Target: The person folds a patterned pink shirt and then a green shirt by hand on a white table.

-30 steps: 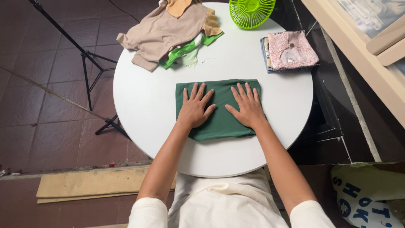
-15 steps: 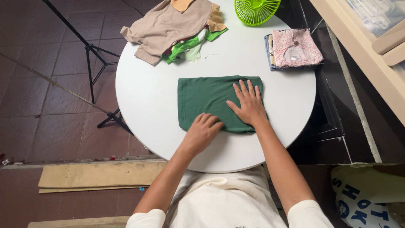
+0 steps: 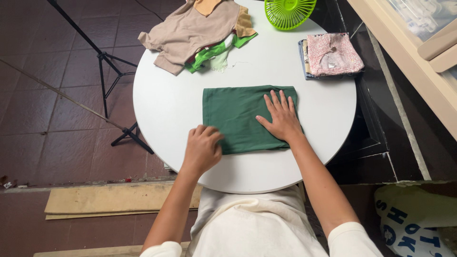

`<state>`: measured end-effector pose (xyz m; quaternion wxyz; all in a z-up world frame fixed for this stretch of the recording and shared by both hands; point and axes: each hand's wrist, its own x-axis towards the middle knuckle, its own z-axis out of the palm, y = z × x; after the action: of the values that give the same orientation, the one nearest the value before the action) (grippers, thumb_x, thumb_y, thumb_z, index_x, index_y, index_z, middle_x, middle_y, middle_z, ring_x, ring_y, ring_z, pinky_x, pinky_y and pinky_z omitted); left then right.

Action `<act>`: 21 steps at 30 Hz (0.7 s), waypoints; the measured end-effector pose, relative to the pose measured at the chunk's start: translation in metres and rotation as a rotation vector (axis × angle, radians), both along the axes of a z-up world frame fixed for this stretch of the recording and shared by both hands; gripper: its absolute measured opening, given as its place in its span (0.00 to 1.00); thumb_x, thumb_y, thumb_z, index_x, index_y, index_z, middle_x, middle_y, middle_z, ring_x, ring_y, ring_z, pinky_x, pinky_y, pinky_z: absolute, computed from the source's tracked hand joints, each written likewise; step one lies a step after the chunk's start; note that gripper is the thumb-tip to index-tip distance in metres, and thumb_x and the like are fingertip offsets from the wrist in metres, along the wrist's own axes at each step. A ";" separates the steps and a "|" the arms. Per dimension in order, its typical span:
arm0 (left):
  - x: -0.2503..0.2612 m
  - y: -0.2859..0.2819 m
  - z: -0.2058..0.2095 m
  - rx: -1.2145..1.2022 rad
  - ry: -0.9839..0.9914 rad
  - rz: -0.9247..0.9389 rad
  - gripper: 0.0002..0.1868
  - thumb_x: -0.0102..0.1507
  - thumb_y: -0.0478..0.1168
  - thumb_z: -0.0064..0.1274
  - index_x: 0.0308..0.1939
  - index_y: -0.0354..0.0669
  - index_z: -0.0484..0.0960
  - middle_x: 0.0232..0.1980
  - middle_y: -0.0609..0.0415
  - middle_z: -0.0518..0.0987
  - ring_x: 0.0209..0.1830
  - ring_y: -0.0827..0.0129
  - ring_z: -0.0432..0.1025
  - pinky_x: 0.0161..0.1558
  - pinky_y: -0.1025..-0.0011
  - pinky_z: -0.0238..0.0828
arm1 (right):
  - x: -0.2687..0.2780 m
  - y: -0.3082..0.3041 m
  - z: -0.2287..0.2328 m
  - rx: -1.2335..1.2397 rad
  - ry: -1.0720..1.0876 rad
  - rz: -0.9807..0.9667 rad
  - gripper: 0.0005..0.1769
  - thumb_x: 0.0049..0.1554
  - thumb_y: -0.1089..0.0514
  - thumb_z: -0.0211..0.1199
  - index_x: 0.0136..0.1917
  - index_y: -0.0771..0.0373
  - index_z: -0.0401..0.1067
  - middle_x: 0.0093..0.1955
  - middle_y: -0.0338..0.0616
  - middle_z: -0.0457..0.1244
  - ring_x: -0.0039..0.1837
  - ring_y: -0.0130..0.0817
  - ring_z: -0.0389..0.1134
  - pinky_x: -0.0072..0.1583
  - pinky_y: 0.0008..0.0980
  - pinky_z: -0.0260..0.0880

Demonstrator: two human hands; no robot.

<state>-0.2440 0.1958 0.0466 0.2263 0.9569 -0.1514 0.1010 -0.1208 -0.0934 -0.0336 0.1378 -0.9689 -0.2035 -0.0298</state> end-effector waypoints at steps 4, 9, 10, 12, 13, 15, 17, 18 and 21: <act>0.045 -0.036 -0.015 -0.005 0.010 0.000 0.24 0.61 0.43 0.53 0.62 0.45 0.76 0.67 0.42 0.71 0.70 0.45 0.61 0.69 0.50 0.54 | -0.002 0.000 0.000 -0.005 -0.013 0.005 0.51 0.59 0.26 0.50 0.82 0.58 0.48 0.85 0.53 0.40 0.85 0.54 0.33 0.79 0.57 0.30; 0.095 -0.067 -0.043 0.181 0.124 -0.020 0.35 0.66 0.62 0.43 0.75 0.55 0.63 0.80 0.42 0.54 0.80 0.43 0.42 0.72 0.36 0.33 | -0.005 0.001 0.001 0.001 -0.051 0.003 0.49 0.59 0.28 0.52 0.82 0.58 0.50 0.85 0.53 0.41 0.85 0.54 0.35 0.79 0.57 0.31; 0.097 -0.063 -0.046 0.188 0.137 -0.015 0.36 0.67 0.64 0.40 0.76 0.58 0.62 0.81 0.44 0.52 0.81 0.44 0.41 0.73 0.36 0.31 | -0.004 0.001 0.001 0.001 -0.051 -0.002 0.49 0.59 0.28 0.52 0.82 0.58 0.50 0.85 0.53 0.41 0.85 0.54 0.35 0.79 0.57 0.31; 0.100 -0.057 -0.051 0.194 0.144 -0.008 0.36 0.67 0.67 0.38 0.77 0.61 0.61 0.82 0.46 0.51 0.83 0.46 0.39 0.75 0.36 0.29 | -0.003 0.001 0.001 0.007 -0.046 -0.006 0.48 0.60 0.28 0.51 0.82 0.57 0.50 0.85 0.52 0.41 0.85 0.52 0.35 0.80 0.56 0.31; 0.098 -0.054 -0.054 0.194 0.143 -0.008 0.37 0.67 0.67 0.37 0.78 0.61 0.60 0.83 0.47 0.51 0.83 0.47 0.40 0.75 0.37 0.29 | -0.005 0.001 0.000 0.010 -0.039 -0.008 0.48 0.60 0.28 0.51 0.82 0.57 0.50 0.85 0.51 0.41 0.86 0.51 0.35 0.80 0.55 0.31; 0.095 -0.051 -0.060 0.194 0.134 -0.014 0.37 0.68 0.67 0.36 0.78 0.61 0.59 0.83 0.47 0.51 0.83 0.47 0.40 0.76 0.37 0.29 | 0.000 -0.003 0.000 0.116 -0.010 -0.004 0.45 0.60 0.34 0.56 0.80 0.59 0.53 0.83 0.53 0.46 0.84 0.51 0.39 0.79 0.52 0.33; 0.098 -0.050 -0.063 0.196 0.111 -0.028 0.37 0.68 0.67 0.36 0.78 0.60 0.59 0.83 0.46 0.51 0.83 0.47 0.40 0.75 0.37 0.29 | 0.005 -0.008 -0.002 0.413 0.020 -0.025 0.38 0.61 0.43 0.60 0.78 0.60 0.58 0.80 0.52 0.53 0.82 0.48 0.46 0.79 0.49 0.38; 0.099 -0.050 -0.063 0.197 0.113 -0.030 0.37 0.68 0.66 0.36 0.78 0.60 0.59 0.83 0.46 0.50 0.83 0.47 0.39 0.75 0.37 0.29 | 0.007 -0.012 -0.002 0.659 0.033 -0.051 0.32 0.62 0.49 0.61 0.76 0.61 0.62 0.77 0.51 0.58 0.82 0.46 0.51 0.80 0.46 0.43; 0.097 -0.050 -0.064 0.176 0.087 -0.041 0.36 0.68 0.64 0.40 0.77 0.55 0.60 0.81 0.44 0.51 0.82 0.44 0.40 0.74 0.36 0.30 | 0.001 -0.033 0.003 1.087 0.030 -0.184 0.19 0.63 0.62 0.59 0.68 0.61 0.69 0.68 0.45 0.66 0.74 0.40 0.63 0.74 0.38 0.59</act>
<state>-0.1467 0.1458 -0.0177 0.1499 0.9732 -0.1694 0.0412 -0.1199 -0.1268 -0.0310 0.6181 -0.7723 -0.0714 -0.1285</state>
